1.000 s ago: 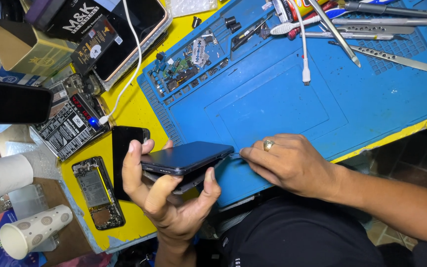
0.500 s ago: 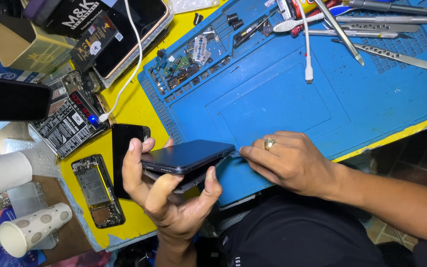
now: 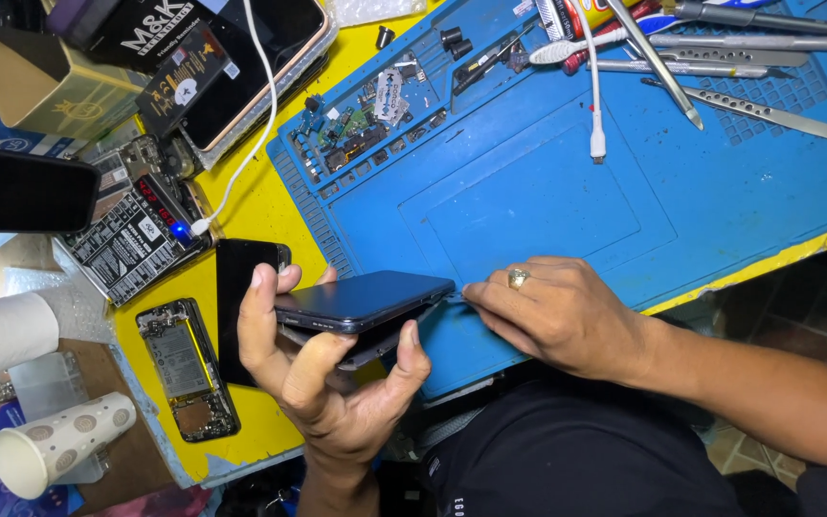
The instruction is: A technician cleans the frame of a mobile phone using a tool and then proceeds to reassemble the screen and back cover.
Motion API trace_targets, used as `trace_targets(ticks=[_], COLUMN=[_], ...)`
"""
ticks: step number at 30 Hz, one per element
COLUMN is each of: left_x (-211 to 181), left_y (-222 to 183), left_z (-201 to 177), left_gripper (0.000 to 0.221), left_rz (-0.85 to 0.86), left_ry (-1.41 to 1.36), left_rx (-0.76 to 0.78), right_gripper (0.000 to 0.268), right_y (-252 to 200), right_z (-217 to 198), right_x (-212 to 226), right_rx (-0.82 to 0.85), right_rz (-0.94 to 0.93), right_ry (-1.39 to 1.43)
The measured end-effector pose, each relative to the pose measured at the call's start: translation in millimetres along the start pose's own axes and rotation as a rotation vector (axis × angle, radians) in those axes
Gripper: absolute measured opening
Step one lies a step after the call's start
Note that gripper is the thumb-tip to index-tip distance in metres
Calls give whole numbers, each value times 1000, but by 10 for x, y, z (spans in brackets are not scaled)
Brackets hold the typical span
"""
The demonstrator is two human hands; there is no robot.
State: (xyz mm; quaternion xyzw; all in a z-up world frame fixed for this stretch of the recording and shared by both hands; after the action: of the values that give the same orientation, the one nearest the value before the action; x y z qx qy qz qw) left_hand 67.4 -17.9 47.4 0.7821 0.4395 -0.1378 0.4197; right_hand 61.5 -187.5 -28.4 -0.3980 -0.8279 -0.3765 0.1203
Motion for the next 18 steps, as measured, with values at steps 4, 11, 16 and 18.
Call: trace_targets(ticks=[4, 11, 16, 18], left_x=[9, 17, 47, 53], left_y=[-12, -21, -16, -17], left_z=[-7, -24, -44, -46], left_gripper=[50, 51, 52, 53], left_rz=[-2, -7, -11, -18], left_ry=[-8, -18, -28, -33], left_rx=[-4, -9, -19, -24], right_gripper=[6, 4, 6, 8], right_y=[-14, -1, 16, 24], right_z=[46, 66, 24, 14], right_x=[-14, -39, -26, -9], right_rx=[43, 121, 68, 49], right_rz=[16, 60, 48, 28], right_ry=[-19, 50, 54, 43])
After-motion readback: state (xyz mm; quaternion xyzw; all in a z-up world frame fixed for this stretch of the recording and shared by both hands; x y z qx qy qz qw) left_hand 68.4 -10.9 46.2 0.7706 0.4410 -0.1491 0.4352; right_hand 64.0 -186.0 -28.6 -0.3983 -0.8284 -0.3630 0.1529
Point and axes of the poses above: each hand's wrist, its own y-axis towards the middle knuckle, its own z-axis out of the palm, x = y × z, the point moved 8 cm from there along y, towards the middle knuckle, and after that the axes turned 8 degrees about -y, right-handed, at the moved point
